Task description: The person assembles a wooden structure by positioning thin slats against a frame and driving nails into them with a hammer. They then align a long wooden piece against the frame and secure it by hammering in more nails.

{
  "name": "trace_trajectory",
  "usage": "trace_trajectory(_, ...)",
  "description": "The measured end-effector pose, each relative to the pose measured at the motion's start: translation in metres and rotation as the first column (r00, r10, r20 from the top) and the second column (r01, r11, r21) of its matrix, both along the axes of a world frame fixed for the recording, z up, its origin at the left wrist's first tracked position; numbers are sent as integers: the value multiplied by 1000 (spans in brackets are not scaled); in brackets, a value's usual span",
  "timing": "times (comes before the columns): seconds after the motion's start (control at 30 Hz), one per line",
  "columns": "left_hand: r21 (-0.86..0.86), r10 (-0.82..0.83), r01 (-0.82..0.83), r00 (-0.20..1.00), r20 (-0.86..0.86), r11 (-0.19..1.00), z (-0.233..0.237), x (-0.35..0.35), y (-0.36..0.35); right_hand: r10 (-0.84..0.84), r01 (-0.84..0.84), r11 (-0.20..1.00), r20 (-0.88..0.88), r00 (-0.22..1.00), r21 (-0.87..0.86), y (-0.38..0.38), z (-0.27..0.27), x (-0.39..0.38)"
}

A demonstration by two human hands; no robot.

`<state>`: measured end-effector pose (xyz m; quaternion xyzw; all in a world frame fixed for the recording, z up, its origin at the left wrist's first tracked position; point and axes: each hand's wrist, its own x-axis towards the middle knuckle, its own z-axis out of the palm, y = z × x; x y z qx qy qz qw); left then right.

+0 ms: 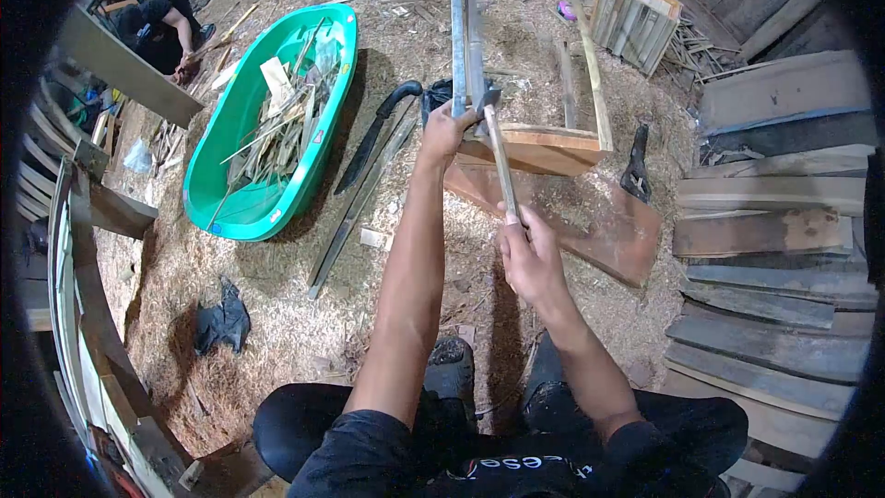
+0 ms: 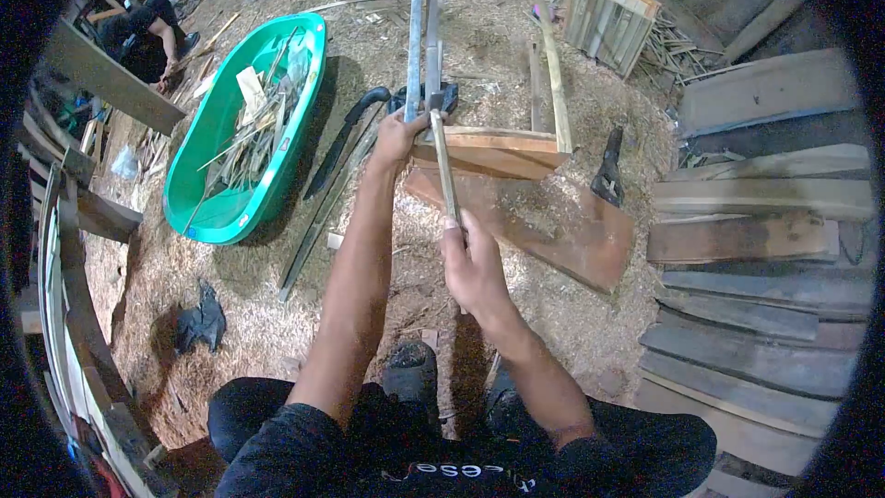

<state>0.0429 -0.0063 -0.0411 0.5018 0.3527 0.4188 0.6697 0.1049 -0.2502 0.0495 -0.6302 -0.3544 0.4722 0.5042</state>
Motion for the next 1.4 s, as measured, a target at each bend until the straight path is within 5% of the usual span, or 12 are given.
trace_trajectory(0.47,-40,-12,15,997,70,999,-12,4,13,-13,13,1000,-23,1000,-15,-1,12,1)
trace_trajectory(0.73,13,-46,47,998,-36,999,0,2,18,-19,14,999,107,994,50,-5,11,3)
trace_trajectory(1.17,47,-92,91,995,31,995,-23,4,29,-12,-23,995,326,945,102,-2,3,1)
trace_trajectory(1.27,-62,-45,48,997,57,997,10,1,9,-32,5,994,239,970,110,-3,21,-2)
trace_trajectory(1.4,20,-36,36,999,2,999,-3,2,17,-38,-6,988,276,960,155,-2,19,0)
